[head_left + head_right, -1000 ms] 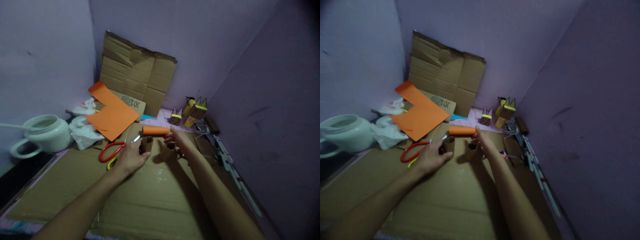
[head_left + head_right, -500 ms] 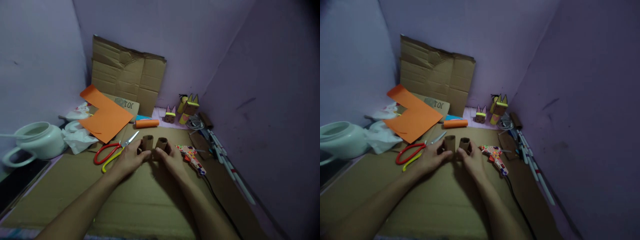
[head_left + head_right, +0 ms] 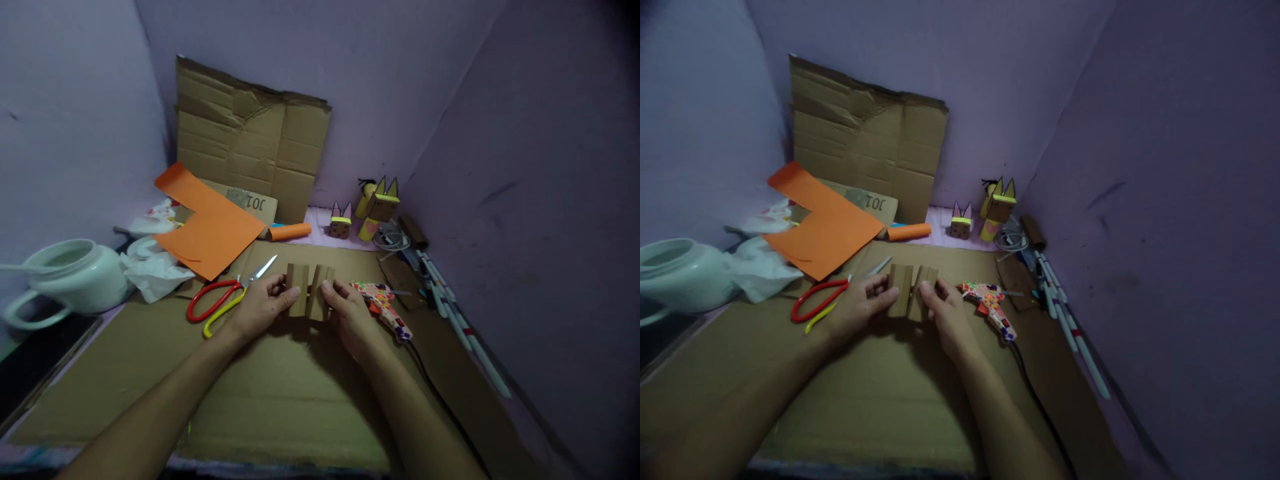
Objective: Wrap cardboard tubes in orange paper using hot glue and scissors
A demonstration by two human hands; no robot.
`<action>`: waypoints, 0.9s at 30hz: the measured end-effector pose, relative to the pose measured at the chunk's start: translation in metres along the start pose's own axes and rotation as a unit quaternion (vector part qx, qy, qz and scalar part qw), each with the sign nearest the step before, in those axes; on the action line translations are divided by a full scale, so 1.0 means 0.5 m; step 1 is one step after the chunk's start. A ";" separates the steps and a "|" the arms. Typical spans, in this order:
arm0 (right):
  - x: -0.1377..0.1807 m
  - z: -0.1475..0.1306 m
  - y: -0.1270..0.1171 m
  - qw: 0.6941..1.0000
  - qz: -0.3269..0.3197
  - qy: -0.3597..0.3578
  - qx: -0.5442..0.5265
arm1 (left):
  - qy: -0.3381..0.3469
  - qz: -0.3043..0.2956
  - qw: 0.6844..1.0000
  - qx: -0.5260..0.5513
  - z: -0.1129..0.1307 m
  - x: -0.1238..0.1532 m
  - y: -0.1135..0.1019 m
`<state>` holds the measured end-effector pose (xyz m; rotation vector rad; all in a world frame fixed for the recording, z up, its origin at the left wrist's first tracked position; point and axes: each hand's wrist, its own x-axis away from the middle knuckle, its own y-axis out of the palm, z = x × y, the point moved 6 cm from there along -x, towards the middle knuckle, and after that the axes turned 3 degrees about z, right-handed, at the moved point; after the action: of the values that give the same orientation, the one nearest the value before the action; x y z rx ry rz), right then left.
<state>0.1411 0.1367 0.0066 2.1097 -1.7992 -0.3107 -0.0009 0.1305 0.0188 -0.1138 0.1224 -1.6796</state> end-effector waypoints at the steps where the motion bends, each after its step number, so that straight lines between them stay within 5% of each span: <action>1: 0.000 0.001 0.001 1.000 -0.001 0.007 -0.005 | -0.005 -0.002 1.000 0.003 0.000 0.001 0.001; 18: 0.010 0.016 0.016 0.999 -0.029 0.025 -0.029 | -0.023 0.004 1.000 -0.017 0.001 0.007 0.001; 27: 0.038 -0.022 0.018 0.978 -0.062 -0.113 0.164 | 0.068 0.019 0.992 -0.108 0.013 0.033 -0.003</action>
<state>0.1405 0.1181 0.0215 2.5106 -1.9609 -0.3145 -0.0030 0.1142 0.0256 -0.1585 0.4071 -1.6317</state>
